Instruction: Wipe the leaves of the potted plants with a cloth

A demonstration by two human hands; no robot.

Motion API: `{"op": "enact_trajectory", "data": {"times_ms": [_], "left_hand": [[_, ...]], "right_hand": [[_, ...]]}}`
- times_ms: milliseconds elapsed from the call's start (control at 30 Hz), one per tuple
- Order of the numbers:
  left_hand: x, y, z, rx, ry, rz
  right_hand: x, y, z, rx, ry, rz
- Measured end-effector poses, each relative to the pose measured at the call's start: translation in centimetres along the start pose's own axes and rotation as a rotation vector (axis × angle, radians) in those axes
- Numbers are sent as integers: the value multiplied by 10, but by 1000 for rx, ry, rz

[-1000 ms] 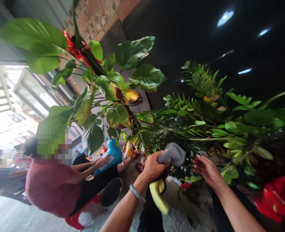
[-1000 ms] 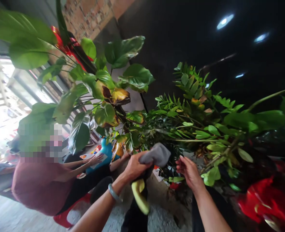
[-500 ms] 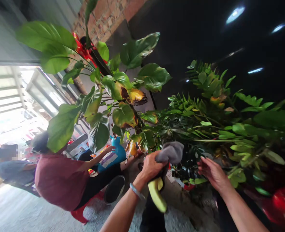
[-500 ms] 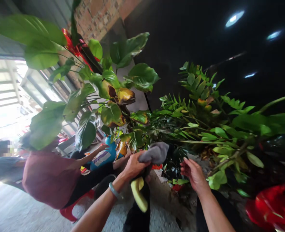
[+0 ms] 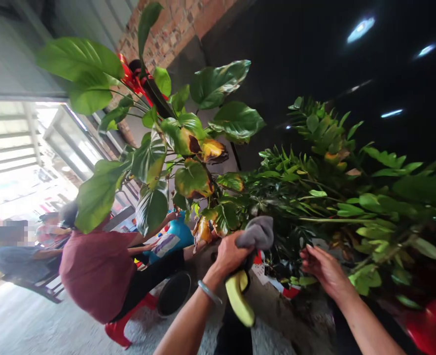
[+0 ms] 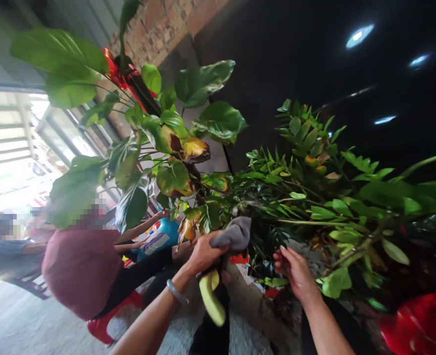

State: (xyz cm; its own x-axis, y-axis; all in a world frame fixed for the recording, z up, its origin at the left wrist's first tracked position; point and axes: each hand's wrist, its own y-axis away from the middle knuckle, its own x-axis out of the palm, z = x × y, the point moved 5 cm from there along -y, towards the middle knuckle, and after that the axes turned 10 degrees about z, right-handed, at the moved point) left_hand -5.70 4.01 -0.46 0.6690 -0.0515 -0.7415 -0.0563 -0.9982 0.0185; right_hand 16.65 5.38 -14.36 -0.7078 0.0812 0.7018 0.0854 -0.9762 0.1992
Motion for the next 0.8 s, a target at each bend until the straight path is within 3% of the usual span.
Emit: {"op": "enact_trajectory", "data": {"times_ms": [100,167,267,333,400,500,567,667,800], "left_hand": [[6,11,12,-14,-15,83],[-13,11,12,24,83,-34],[-45,4,3,116,189,-304],[-48,0,-1,149,202,-413],[-31,-4,1,103,170,-347],[8,2,12,-17,12,-38],[18,12,17,-33,-44,72],[-7,16,11,18,73,-34],[-57,4,-16,197,191,-396]], "right_hand": [[-1,-1,2,-21,11,21],[-3,-1,4,-39,17,32],[-4,0,5,-43,17,34],[-3,1,4,-33,3,30],[-1,2,4,-28,-2,19],[0,2,3,-25,16,1],[0,1,3,-21,22,0],[-2,0,3,-37,26,17],[-1,1,4,-40,34,23]]}}
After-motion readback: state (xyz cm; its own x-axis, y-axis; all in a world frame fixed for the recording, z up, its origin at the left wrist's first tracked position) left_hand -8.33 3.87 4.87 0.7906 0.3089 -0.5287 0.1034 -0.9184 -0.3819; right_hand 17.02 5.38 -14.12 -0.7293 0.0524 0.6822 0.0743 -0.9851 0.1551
